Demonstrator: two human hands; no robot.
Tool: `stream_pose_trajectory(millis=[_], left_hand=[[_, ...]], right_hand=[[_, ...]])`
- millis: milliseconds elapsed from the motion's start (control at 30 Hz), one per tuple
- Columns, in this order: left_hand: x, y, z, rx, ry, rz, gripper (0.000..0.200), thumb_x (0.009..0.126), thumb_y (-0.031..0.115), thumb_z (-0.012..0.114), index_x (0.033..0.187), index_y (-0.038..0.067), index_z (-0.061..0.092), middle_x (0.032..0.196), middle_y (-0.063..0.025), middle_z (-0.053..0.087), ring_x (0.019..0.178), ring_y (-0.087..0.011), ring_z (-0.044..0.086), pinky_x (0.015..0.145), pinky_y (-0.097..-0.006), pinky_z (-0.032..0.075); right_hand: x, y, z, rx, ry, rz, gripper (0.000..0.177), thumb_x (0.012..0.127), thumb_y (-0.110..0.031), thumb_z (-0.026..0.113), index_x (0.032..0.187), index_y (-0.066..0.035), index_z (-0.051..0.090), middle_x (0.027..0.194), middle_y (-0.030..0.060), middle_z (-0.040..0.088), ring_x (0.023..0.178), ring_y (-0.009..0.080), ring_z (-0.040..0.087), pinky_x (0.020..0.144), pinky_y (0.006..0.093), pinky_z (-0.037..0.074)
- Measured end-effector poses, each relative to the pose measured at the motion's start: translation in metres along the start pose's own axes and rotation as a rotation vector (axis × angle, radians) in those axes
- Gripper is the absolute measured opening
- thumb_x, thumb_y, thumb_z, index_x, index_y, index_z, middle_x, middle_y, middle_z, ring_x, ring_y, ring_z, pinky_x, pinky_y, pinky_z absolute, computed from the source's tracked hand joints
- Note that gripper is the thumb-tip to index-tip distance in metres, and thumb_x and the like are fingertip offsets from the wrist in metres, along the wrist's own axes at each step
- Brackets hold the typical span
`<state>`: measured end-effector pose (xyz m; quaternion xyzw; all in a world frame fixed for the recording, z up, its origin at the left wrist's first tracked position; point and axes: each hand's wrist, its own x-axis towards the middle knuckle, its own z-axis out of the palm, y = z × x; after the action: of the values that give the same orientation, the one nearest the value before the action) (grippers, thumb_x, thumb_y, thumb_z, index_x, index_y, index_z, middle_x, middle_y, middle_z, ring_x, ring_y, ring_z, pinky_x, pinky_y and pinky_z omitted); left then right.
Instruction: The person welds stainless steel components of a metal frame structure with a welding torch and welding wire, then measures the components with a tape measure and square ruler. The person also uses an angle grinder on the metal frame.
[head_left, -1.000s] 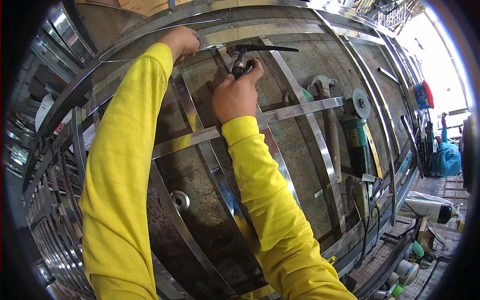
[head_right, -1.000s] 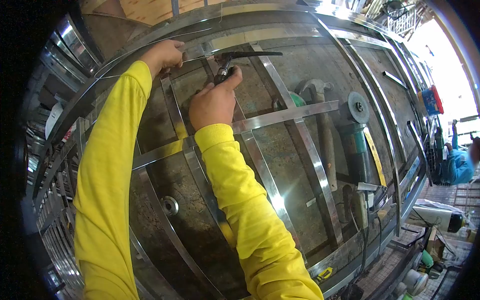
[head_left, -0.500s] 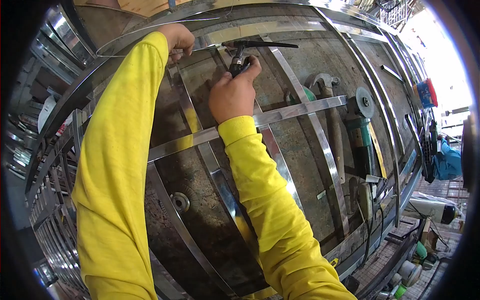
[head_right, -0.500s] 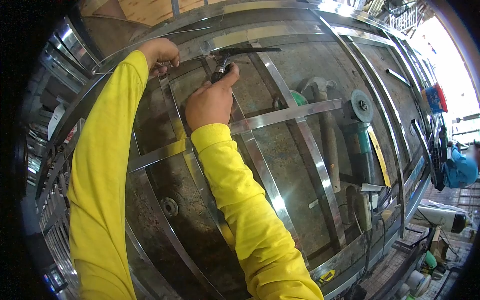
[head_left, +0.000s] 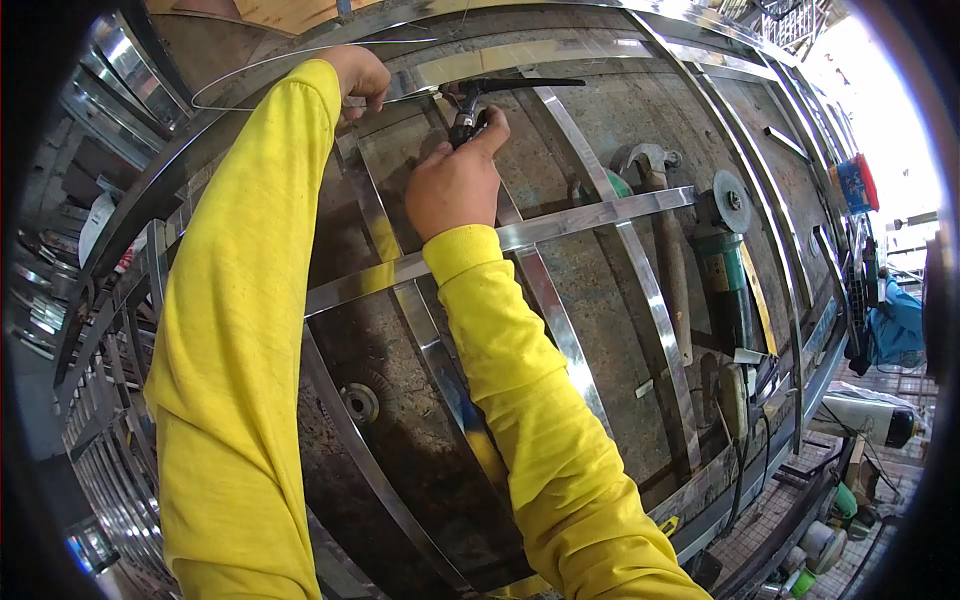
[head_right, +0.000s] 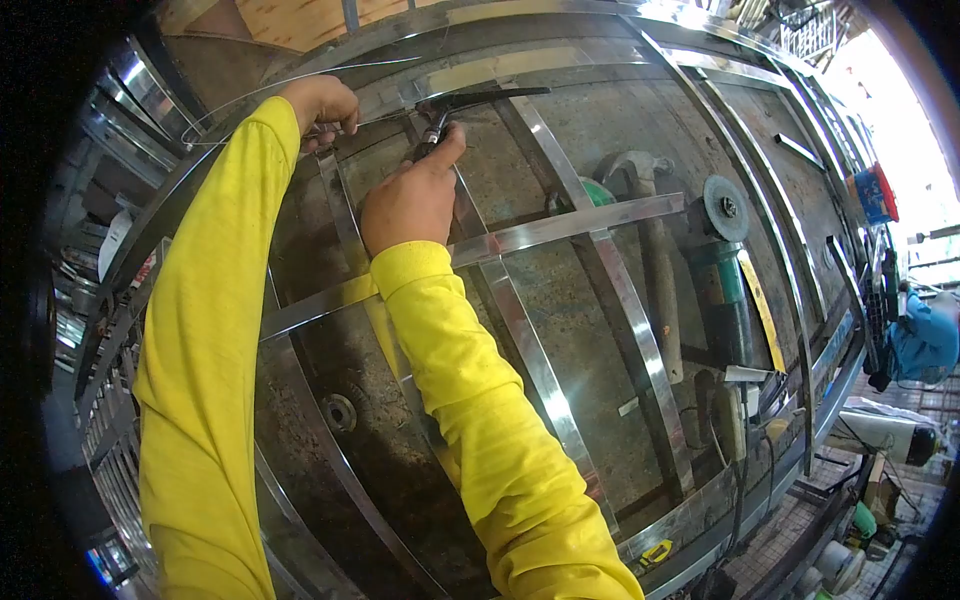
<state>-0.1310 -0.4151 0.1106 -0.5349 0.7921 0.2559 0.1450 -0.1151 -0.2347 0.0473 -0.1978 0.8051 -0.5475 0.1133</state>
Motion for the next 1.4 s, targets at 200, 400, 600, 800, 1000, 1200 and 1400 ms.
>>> stream_pose_trajectory(millis=[200, 400, 600, 800, 1000, 1200, 1400], left_hand=[[-0.003, 0.000, 0.000, 0.011, 0.011, -0.012, 0.014, 0.079, 0.009, 0.065, 0.093, 0.008, 0.064, 0.084, -0.0033, 0.056, 0.058, -0.0151, 0.050, 0.050, -0.0367, 0.043], [0.002, -0.003, 0.004, 0.005, -0.008, 0.021, 0.019, 0.079, 0.009, 0.066, 0.097, 0.007, 0.063, 0.082, -0.0042, 0.056, 0.058, -0.0165, 0.051, 0.050, -0.0369, 0.043], [-0.003, -0.002, 0.000, 0.011, -0.041, 0.060, 0.021, 0.078, 0.009, 0.067, 0.098, 0.005, 0.062, 0.078, -0.0058, 0.055, 0.057, -0.0170, 0.050, 0.048, -0.0367, 0.043], [-0.003, -0.001, -0.001, 0.014, -0.055, 0.079, 0.019, 0.079, 0.008, 0.066, 0.097, 0.004, 0.061, 0.074, -0.0078, 0.054, 0.055, -0.0181, 0.049, 0.048, -0.0378, 0.043], [0.000, -0.002, -0.002, 0.004, -0.034, 0.058, 0.014, 0.078, 0.010, 0.067, 0.091, 0.006, 0.064, 0.076, -0.0063, 0.054, 0.056, -0.0167, 0.049, 0.049, -0.0373, 0.042], [0.003, -0.001, 0.000, 0.024, -0.049, 0.043, 0.011, 0.079, 0.010, 0.066, 0.089, 0.006, 0.063, 0.075, -0.0051, 0.053, 0.053, -0.0164, 0.048, 0.048, -0.0375, 0.041], [-0.001, 0.000, 0.002, -0.008, -0.032, 0.047, 0.011, 0.079, 0.009, 0.066, 0.089, 0.007, 0.062, 0.073, -0.0048, 0.052, 0.053, -0.0164, 0.048, 0.048, -0.0367, 0.041]], right_hand=[[-0.005, -0.003, 0.008, -0.031, 0.076, -0.032, 0.062, 0.090, -0.004, 0.050, 0.142, -0.001, 0.017, 0.107, 0.0384, 0.061, 0.100, 0.0526, 0.061, 0.089, 0.0528, 0.047], [-0.012, -0.010, 0.015, -0.049, 0.067, 0.004, 0.066, 0.091, -0.004, 0.051, 0.145, -0.003, 0.014, 0.109, 0.0369, 0.058, 0.102, 0.0508, 0.059, 0.089, 0.0524, 0.046], [-0.016, -0.018, 0.020, -0.078, 0.005, 0.101, 0.086, 0.083, 0.003, 0.057, 0.151, -0.009, 0.006, 0.119, 0.0316, 0.049, 0.104, 0.0500, 0.059, 0.091, 0.0500, 0.050], [-0.020, -0.026, 0.023, -0.087, -0.016, 0.143, 0.073, 0.089, -0.004, 0.055, 0.148, -0.006, 0.012, 0.118, 0.0350, 0.050, 0.107, 0.0499, 0.057, 0.092, 0.0518, 0.047], [-0.019, -0.027, 0.026, -0.101, -0.005, 0.184, 0.098, 0.080, 0.002, 0.065, 0.153, -0.013, 0.001, 0.120, 0.0274, 0.047, 0.102, 0.0484, 0.061, 0.089, 0.0491, 0.052], [-0.024, -0.034, 0.023, -0.055, 0.001, 0.201, 0.076, 0.089, -0.003, 0.055, 0.150, -0.011, 0.011, 0.119, 0.0312, 0.052, 0.107, 0.0489, 0.058, 0.092, 0.0510, 0.048], [-0.024, -0.033, 0.022, -0.042, 0.002, 0.193, 0.074, 0.089, -0.001, 0.053, 0.150, -0.009, 0.012, 0.119, 0.0321, 0.052, 0.107, 0.0499, 0.058, 0.092, 0.0509, 0.048]])
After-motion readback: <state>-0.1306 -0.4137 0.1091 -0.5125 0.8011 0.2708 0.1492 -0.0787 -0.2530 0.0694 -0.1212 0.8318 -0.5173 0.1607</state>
